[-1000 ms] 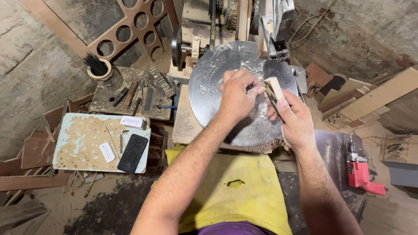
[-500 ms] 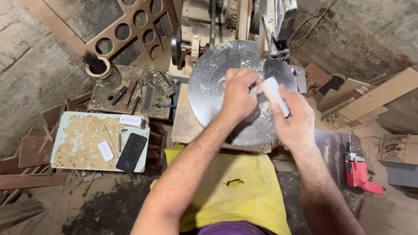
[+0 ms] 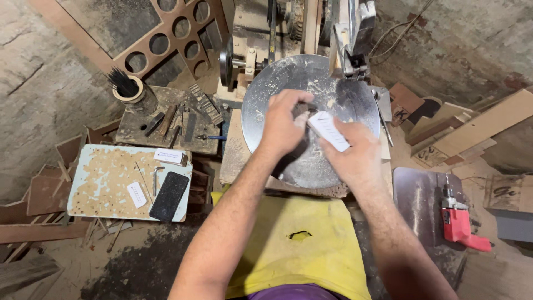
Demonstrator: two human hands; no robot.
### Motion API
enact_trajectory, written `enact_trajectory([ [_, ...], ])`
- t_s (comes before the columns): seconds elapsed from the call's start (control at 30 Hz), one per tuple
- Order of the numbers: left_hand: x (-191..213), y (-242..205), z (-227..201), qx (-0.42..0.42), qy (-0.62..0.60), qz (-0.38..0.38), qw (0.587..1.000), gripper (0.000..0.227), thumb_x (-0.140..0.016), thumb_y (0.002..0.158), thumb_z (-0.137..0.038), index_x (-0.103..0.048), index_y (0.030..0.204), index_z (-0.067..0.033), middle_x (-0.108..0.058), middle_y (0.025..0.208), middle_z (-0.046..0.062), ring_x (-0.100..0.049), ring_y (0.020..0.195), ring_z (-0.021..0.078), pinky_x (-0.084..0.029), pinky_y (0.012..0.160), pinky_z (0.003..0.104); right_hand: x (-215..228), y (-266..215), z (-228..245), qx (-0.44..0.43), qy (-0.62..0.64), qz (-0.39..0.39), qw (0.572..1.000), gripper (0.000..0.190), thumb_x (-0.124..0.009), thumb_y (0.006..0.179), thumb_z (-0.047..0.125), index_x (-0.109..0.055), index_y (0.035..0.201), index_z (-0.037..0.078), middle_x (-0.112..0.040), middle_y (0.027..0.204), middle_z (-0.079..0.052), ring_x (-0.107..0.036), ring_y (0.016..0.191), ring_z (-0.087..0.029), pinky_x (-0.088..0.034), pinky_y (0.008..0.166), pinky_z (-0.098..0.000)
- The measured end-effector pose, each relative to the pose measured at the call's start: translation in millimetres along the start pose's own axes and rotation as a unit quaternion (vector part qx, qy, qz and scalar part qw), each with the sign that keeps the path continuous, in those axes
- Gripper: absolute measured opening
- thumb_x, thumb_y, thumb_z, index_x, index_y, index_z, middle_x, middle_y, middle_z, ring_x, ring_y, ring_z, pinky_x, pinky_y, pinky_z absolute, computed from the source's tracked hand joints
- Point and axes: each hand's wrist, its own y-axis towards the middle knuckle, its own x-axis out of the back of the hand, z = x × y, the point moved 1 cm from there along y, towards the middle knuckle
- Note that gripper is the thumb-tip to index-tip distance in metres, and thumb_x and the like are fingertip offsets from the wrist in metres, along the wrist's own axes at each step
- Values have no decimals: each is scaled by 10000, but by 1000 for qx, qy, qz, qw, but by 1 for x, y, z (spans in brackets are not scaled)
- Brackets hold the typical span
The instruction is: The person uses a scroll saw to cut a small wooden block, carefully guiding the wood into the reciprocating blade and adjusting the saw's arm position.
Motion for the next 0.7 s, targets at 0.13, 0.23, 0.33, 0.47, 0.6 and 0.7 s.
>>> enact_trajectory([
  [0.13, 17, -1, 12, -27, 7, -41, 999, 320, -708, 803, 19, -694, 1098, -104, -697, 1150, 63, -608, 1165, 274, -473, 1061, 394, -16, -4, 6, -30, -78, 44, 996, 483, -853, 828, 262, -735, 1206, -14, -694, 1058, -191, -661, 1023, -365, -550, 899, -449],
  [0.23, 18, -2, 14, -41, 17, -45, 998, 297, -719, 803, -1, -691, 1080, -103, -699, 1145, 70, -610, 1171, 282, -474, 1071, 396, -20, -10, 13, -10, -177, 58, 982, 516, -877, 786, 322, -760, 1177, 7, -704, 1028, -173, -601, 1084, -406, -497, 945, -477],
  [0.33, 13, -1, 8, -37, 30, -13, 999, 306, -743, 799, -31, -696, 1088, -121, -695, 1135, 63, -604, 1158, 274, -468, 1073, 414, -11, -4, 18, -7, -157, 64, 986, 574, -894, 756, 370, -755, 1173, 1, -707, 1070, -185, -598, 1082, -386, -476, 952, -481],
  [0.47, 5, 1, -8, -2, 20, 57, 998, 358, -797, 773, -98, -707, 1109, -182, -690, 1146, 26, -579, 1163, 237, -405, 1050, 445, 27, 26, 23, -112, 20, 39, 993, 420, -800, 858, 256, -728, 1211, 41, -736, 1066, -107, -691, 893, -188, -565, 774, -342],
  [0.6, -3, 5, -22, -5, 38, 65, 997, 403, -860, 763, -176, -683, 1126, -190, -738, 990, -24, -604, 1065, 206, -384, 1023, 440, 71, 81, 38, -61, 185, -104, 975, 190, -717, 1053, 178, -759, 1142, 16, -740, 1037, -57, -665, 877, -120, -543, 791, -254],
  [0.7, -9, 5, -28, 3, 45, 47, 998, 425, -852, 781, -186, -675, 1168, -187, -733, 910, -34, -629, 996, 191, -400, 998, 422, 75, 132, 58, -16, 203, -66, 977, 200, -705, 1082, 223, -762, 1091, 32, -722, 973, -29, -636, 868, -74, -519, 785, -254],
])
